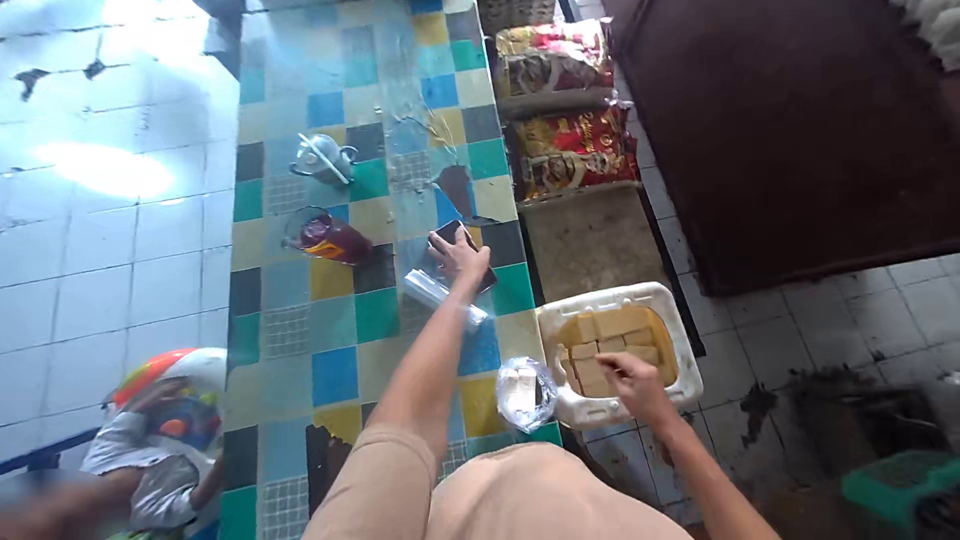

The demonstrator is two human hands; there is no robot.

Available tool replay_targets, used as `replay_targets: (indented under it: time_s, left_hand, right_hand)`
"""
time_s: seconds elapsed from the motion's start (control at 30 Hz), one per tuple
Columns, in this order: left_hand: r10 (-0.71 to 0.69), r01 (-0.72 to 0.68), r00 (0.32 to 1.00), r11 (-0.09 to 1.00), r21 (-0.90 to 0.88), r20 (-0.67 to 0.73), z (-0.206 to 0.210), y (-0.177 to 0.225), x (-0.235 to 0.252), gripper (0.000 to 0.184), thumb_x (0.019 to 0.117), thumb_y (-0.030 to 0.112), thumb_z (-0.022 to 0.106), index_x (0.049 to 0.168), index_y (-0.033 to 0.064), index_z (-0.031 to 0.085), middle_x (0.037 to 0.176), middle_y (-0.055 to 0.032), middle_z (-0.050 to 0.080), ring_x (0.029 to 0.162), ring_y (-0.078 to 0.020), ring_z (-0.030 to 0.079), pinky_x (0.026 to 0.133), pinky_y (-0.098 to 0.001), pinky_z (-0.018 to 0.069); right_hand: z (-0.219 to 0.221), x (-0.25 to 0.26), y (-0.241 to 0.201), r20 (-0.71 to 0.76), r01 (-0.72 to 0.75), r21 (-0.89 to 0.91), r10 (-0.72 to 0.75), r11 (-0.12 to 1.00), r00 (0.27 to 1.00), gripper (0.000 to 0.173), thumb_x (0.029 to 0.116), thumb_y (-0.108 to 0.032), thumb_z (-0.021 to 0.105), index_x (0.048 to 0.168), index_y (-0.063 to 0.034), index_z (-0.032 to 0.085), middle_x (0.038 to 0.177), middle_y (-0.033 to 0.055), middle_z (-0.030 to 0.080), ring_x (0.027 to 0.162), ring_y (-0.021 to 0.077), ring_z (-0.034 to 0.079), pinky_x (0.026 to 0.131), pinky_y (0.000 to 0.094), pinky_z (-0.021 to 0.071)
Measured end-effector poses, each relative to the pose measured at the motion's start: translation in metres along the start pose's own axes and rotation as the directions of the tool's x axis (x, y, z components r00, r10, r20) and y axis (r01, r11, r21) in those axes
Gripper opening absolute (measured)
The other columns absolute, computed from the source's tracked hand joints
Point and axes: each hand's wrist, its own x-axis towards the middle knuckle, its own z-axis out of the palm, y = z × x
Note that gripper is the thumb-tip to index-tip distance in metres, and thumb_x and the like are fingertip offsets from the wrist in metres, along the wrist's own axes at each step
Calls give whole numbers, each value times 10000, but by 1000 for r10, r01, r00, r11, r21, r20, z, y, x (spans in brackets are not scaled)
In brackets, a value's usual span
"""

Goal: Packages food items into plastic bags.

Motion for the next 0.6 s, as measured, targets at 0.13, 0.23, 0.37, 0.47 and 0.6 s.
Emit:
replay_targets:
  time_s: [0.13,0.23,0.37,0.47,0.6]
  left_hand:
    - [-119,114,989,991,-69,-84,5,12,2,543,916,288,695,1434,211,554,1658,-229,164,1495,-484,196,1059,-691,336]
    - [-163,157,977,986,-56,-137,12,16,5,508,925,278,668,1418,216,565,1647,-187,222,1494,-438,233,1052,-677,345]
    - [-120,114,971,993,-44,-209,17,15,6,575,898,240,675,1447,166,523,1636,-185,255,1478,-416,288,1047,-656,367]
    - [-69,69,972,998,-10,-224,18,14,7,645,881,206,678,1490,158,474,1643,-193,230,1479,-418,285,1046,-669,360]
    - [-15,23,983,999,40,-184,17,14,9,700,879,164,669,1533,164,418,1663,-192,171,1501,-430,239,1049,-700,347]
  right_hand:
    - [-27,39,46,114,-276,-103,287,956,951,299,1038,-56,542,1289,64,652,1255,232,688,1161,306,681,1048,405,516]
    - [-22,68,59,274,-300,-223,354,928,894,329,1054,-79,507,1335,42,626,1311,222,665,1229,305,645,1100,411,465]
    - [8,99,70,412,-171,-377,330,910,849,385,1047,-45,473,1408,-44,606,1461,190,574,1393,370,506,1170,506,390]
    - [31,112,78,469,-22,-433,246,901,848,461,992,73,468,1409,-69,606,1528,150,518,1430,400,435,1148,568,379]
    - [42,125,69,573,128,-496,212,859,792,507,947,124,543,1419,-52,594,1531,176,506,1451,405,409,1164,588,331]
